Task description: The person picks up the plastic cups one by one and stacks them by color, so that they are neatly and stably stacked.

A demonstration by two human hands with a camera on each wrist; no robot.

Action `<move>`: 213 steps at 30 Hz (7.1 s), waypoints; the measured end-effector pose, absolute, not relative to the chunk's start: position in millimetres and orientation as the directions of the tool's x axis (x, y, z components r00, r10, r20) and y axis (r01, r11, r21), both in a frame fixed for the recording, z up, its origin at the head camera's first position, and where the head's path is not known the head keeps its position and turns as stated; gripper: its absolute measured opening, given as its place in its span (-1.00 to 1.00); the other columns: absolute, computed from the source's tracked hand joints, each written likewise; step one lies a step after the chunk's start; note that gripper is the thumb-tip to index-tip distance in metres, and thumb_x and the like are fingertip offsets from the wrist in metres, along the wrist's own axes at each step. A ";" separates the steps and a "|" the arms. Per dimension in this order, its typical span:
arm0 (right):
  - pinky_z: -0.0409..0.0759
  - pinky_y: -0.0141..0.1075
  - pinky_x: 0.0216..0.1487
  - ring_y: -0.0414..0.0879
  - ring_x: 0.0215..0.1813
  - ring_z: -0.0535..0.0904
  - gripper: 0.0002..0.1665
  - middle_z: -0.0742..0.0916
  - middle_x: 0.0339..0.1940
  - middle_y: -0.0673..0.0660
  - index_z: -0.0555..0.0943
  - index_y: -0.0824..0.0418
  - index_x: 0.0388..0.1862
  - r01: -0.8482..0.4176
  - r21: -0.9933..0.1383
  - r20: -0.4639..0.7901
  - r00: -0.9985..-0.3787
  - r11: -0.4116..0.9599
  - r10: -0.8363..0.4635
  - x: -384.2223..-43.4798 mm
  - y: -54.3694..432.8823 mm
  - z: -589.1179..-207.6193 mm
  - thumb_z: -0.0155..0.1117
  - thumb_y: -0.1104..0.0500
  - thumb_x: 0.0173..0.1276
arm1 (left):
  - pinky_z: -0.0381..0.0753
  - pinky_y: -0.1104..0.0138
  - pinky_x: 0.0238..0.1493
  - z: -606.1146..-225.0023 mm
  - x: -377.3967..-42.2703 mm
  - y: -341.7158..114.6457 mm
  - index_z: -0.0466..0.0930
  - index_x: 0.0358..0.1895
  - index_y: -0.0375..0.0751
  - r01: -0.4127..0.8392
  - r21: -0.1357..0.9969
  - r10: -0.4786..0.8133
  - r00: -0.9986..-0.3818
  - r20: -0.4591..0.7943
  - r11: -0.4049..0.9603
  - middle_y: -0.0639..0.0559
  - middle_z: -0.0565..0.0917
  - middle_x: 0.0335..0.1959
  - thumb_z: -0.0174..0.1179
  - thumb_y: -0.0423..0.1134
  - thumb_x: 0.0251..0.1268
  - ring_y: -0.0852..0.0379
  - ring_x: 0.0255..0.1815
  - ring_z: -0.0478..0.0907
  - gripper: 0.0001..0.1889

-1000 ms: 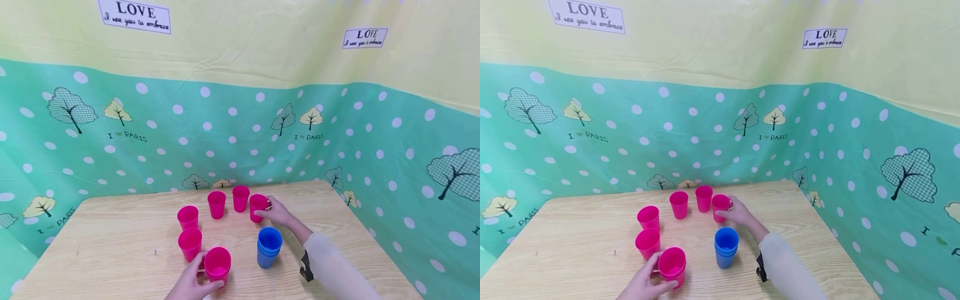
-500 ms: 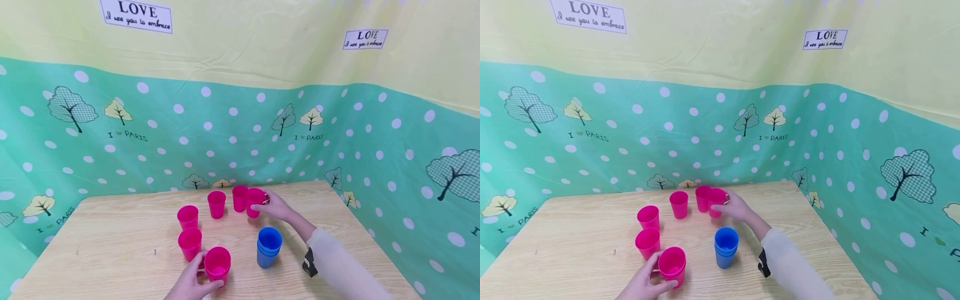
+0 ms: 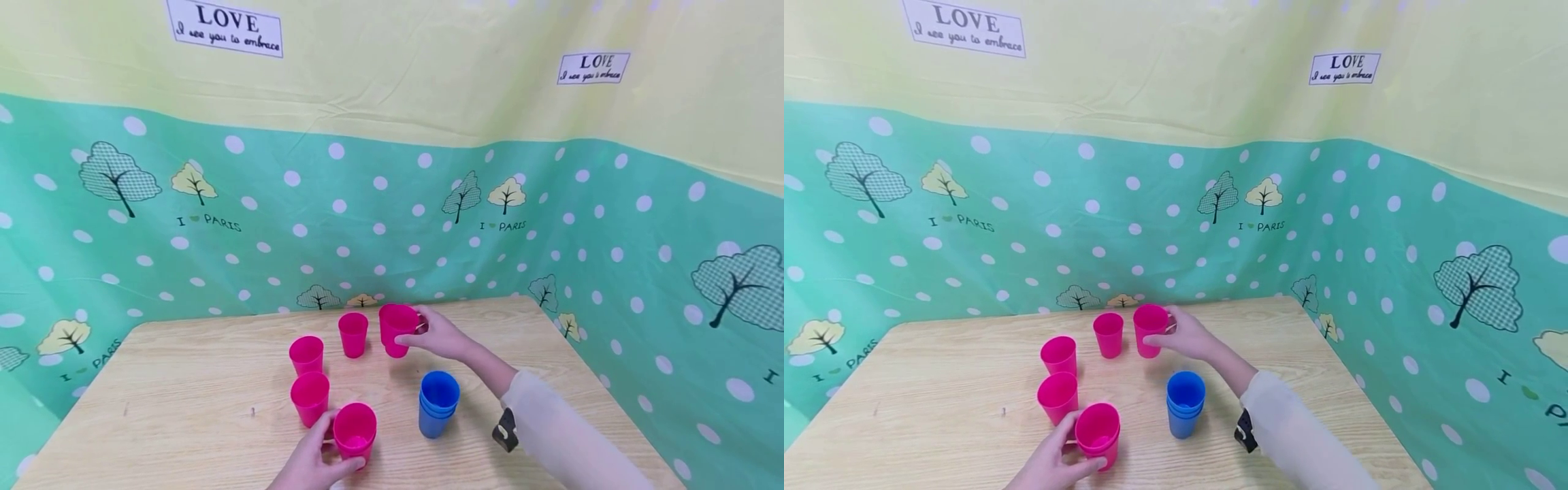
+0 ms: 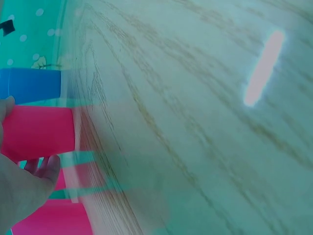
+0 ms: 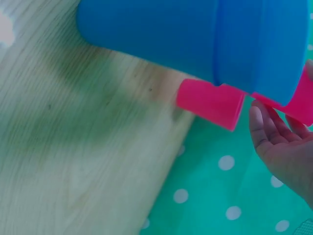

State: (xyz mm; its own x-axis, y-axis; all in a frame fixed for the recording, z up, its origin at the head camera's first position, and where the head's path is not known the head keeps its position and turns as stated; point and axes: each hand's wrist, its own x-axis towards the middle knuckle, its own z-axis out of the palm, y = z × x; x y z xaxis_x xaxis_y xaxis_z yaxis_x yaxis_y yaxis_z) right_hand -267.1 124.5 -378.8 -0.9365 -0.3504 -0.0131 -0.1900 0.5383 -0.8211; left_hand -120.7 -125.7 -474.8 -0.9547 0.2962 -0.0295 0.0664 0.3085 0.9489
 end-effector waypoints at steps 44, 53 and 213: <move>0.61 -0.34 -0.13 -0.21 -0.08 0.57 -0.35 0.65 -0.08 -0.10 0.39 0.04 0.19 -0.343 -0.864 -0.059 -0.658 0.368 -0.751 -203.0 90.6 -351.1 0.41 0.05 0.13 | 0.57 0.38 -0.09 -474.0 -123.1 -126.9 0.24 0.27 -0.15 0.062 0.941 0.328 -0.943 -0.053 0.332 -0.05 0.52 0.10 0.37 0.00 0.03 0.02 0.03 0.48 -0.25; 0.61 -0.34 -0.12 -0.26 -0.07 0.56 -0.38 0.64 -0.06 -0.14 0.39 -0.02 0.16 -0.344 -0.872 -0.077 -0.605 0.347 -0.793 -200.3 88.3 -361.8 0.41 0.03 0.13 | 0.57 0.38 -0.11 -472.6 -121.5 -125.5 0.27 0.25 -0.16 0.077 0.938 0.315 -0.948 -0.036 0.338 -0.02 0.54 0.05 0.39 -0.04 0.01 0.17 -0.04 0.50 -0.27; 0.53 -0.05 0.09 0.12 0.13 0.49 -0.19 0.54 0.16 0.31 0.25 0.26 0.35 -0.171 -0.613 -0.067 -0.961 0.771 -0.267 -330.4 104.5 -422.6 0.26 -0.11 0.25 | 0.54 0.47 -0.08 -479.3 -123.5 -126.1 0.26 0.29 -0.15 0.083 0.956 0.323 -0.946 -0.012 0.280 -0.09 0.52 0.10 0.40 -0.11 0.00 0.35 -0.07 0.46 -0.25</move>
State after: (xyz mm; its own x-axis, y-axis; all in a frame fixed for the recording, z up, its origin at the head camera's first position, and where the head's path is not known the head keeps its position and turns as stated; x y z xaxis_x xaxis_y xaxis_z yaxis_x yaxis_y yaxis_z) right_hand -330.4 104.5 -422.6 -0.9613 -0.2670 -0.0675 -0.1712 0.7713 -0.6130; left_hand -123.5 -126.1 -479.3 -0.9464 0.3228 -0.0123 0.0832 0.2804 0.9563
